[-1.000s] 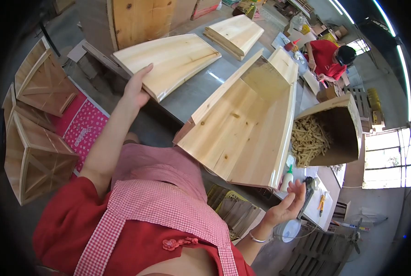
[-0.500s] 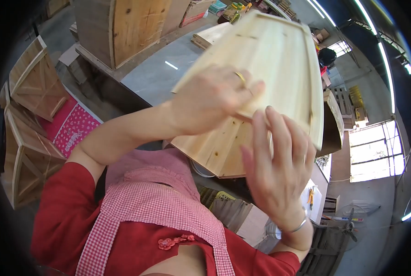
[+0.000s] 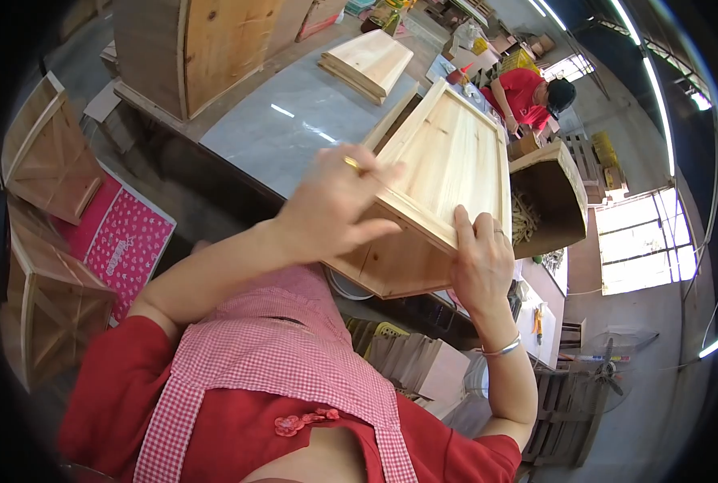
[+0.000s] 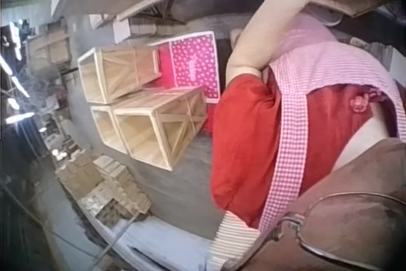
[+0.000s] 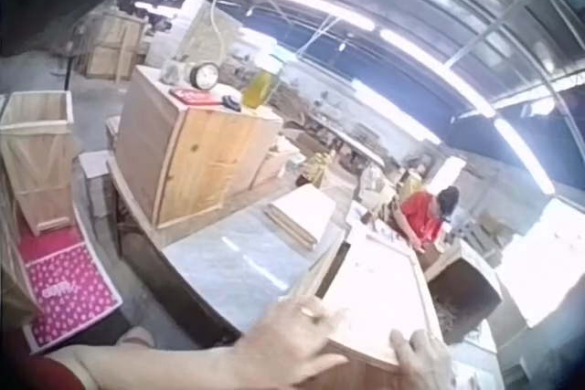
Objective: Assembling and gluing wooden slats to create boxes in a workshop setting.
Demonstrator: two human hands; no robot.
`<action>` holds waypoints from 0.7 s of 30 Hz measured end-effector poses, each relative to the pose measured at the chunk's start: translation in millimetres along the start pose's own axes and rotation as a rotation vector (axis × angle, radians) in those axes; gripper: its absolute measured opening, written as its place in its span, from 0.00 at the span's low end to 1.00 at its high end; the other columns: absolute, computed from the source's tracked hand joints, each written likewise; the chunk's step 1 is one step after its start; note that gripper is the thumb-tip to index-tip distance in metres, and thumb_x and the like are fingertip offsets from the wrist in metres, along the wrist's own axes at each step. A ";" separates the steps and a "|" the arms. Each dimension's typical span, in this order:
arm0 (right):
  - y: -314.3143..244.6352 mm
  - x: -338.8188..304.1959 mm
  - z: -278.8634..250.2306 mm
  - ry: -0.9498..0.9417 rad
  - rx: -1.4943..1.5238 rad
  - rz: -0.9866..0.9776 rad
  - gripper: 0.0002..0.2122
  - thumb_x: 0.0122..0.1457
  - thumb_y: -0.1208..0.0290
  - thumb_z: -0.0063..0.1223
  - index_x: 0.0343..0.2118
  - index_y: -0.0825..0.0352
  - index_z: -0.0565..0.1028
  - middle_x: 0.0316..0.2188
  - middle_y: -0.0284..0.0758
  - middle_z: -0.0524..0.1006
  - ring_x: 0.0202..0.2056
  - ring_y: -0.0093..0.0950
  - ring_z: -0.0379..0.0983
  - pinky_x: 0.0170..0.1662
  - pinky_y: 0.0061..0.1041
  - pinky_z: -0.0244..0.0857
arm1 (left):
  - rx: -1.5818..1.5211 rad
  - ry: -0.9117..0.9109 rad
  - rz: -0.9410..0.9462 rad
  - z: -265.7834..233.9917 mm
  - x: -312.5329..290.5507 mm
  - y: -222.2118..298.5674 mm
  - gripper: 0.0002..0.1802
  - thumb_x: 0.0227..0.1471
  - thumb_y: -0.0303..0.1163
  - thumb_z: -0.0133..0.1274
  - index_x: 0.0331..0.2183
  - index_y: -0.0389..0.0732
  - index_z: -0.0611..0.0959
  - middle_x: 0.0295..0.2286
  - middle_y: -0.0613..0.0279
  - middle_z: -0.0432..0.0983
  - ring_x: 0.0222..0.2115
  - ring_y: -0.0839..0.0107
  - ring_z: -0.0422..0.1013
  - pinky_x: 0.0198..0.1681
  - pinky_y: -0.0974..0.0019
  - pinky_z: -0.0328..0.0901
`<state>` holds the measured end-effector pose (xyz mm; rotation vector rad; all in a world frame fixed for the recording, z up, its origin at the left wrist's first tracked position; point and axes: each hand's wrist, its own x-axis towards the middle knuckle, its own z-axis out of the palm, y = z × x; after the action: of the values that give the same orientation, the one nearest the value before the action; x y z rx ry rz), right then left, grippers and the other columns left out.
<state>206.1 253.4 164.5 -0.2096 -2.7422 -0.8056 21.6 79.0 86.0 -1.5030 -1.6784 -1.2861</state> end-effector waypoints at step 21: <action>-16.7 8.8 19.3 -0.037 0.134 0.008 0.28 0.40 0.83 0.55 0.50 0.67 0.72 0.33 0.40 0.69 0.35 0.39 0.71 0.37 0.35 0.67 | -0.744 -0.191 -0.437 -0.6 -34.1 -61.6 0.25 0.53 0.30 0.63 0.53 0.39 0.81 0.41 0.65 0.67 0.41 0.74 0.65 0.49 0.70 0.64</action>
<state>189.9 250.5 143.0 -0.2100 -2.8146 -0.6184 -29.3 68.3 38.6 -1.7446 -1.8131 -2.2452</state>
